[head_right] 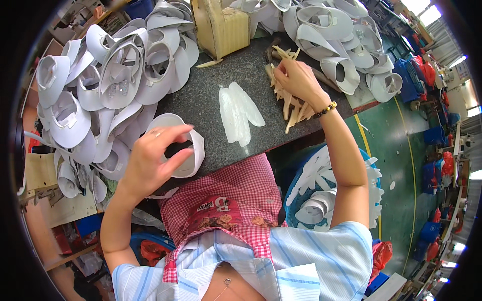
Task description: The person is seen attaching components to the white upper part of a shoe, possibly in a factory setting.
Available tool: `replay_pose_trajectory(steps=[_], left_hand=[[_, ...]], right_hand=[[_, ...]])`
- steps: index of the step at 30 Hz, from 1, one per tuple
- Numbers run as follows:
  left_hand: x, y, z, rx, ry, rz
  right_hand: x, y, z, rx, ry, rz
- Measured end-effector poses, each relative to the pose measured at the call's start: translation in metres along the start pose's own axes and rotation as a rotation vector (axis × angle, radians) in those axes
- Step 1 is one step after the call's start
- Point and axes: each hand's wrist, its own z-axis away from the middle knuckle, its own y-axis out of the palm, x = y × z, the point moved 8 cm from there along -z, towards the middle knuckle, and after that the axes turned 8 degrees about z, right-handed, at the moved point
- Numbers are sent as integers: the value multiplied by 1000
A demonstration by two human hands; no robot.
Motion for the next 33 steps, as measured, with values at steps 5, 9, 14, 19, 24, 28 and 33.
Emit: replay_pose_trajectory(steps=[5,9,14,19,24,28,33], left_hand=[[3,59,-84,-52,172,112],[34,112,-164,-155,73,220],[49,145,-198,-50,-61,429],[65,164,-198,120,-266,638],[72,165,-186,180,-372,833],[87,156,-182,171,-510,930],[29,98,-176,-50,-61,483]], right_hand=[[-6,9,11,94,-57,-422],[8,9,17,61,-123,-508],[-19,4,32,-151,-96,-609],[-47,17,39,-286,80,-976],[-105,2,45,-540,298,-1290],[-83,-27,49,-570,207,-1412],[-14,-27,53,-347,52,-1380]])
